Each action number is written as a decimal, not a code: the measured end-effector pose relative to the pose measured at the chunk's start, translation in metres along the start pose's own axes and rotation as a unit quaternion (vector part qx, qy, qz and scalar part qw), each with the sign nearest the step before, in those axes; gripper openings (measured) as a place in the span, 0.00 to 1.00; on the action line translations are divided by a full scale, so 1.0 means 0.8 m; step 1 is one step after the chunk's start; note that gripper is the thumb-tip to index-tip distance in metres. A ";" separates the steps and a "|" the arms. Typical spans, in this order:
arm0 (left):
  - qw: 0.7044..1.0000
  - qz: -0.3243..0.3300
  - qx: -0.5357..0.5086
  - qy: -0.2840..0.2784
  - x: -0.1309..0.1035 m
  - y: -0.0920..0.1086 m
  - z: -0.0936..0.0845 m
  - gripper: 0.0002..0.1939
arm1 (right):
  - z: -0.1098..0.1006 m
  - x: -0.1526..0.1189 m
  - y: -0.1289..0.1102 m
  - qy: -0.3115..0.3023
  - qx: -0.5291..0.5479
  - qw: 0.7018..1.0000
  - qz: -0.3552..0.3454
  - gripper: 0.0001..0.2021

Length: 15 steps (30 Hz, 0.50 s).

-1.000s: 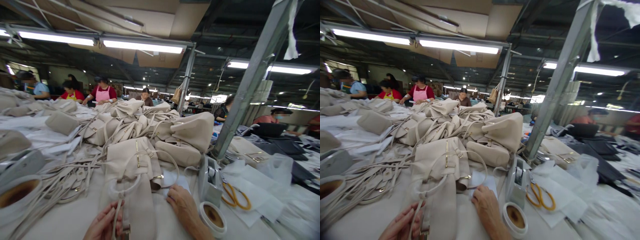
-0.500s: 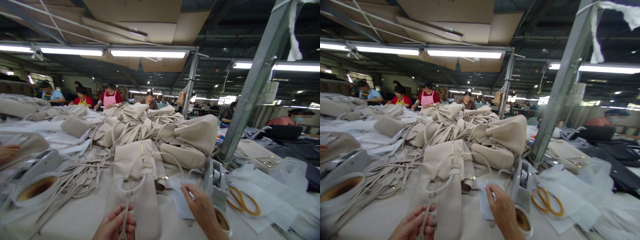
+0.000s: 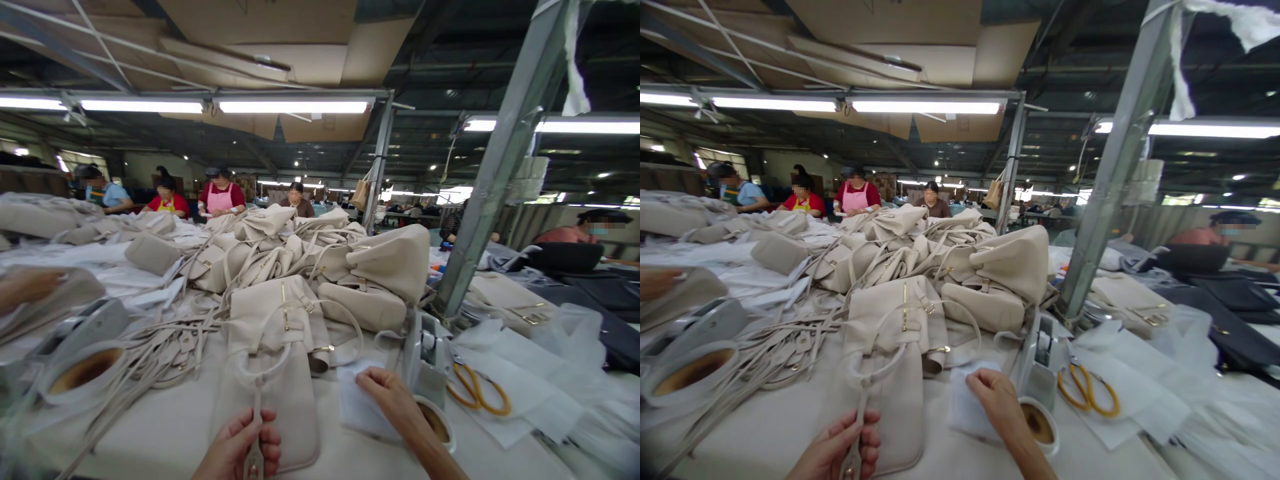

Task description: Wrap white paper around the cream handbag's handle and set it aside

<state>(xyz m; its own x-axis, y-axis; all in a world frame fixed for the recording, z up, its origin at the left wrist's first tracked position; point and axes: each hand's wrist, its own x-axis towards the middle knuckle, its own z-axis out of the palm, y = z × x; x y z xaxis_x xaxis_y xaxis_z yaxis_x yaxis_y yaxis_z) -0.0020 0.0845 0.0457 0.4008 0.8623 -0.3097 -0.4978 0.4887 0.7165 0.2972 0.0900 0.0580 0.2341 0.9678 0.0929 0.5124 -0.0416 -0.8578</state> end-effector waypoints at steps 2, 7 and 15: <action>1.000 0.000 0.004 0.006 0.001 -0.003 -0.001 0.20 | -0.003 -0.002 -0.002 0.001 -0.021 1.000 -0.004 0.18; 1.000 0.003 0.009 0.006 0.003 -0.005 0.002 0.21 | 0.008 -0.038 -0.032 0.121 -0.120 0.971 -0.167 0.15; 0.994 0.069 0.082 -0.005 -0.005 -0.001 0.030 0.24 | 0.122 -0.101 -0.066 0.151 -0.231 0.775 -0.568 0.12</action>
<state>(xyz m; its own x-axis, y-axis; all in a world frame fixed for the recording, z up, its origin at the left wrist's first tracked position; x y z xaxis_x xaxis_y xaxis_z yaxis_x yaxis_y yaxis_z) 0.0151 0.0777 0.0614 0.3442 0.9183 -0.1955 -0.4170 0.3361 0.8445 0.1705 0.0382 0.0460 -0.4388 0.3451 0.8297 0.7547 0.6427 0.1319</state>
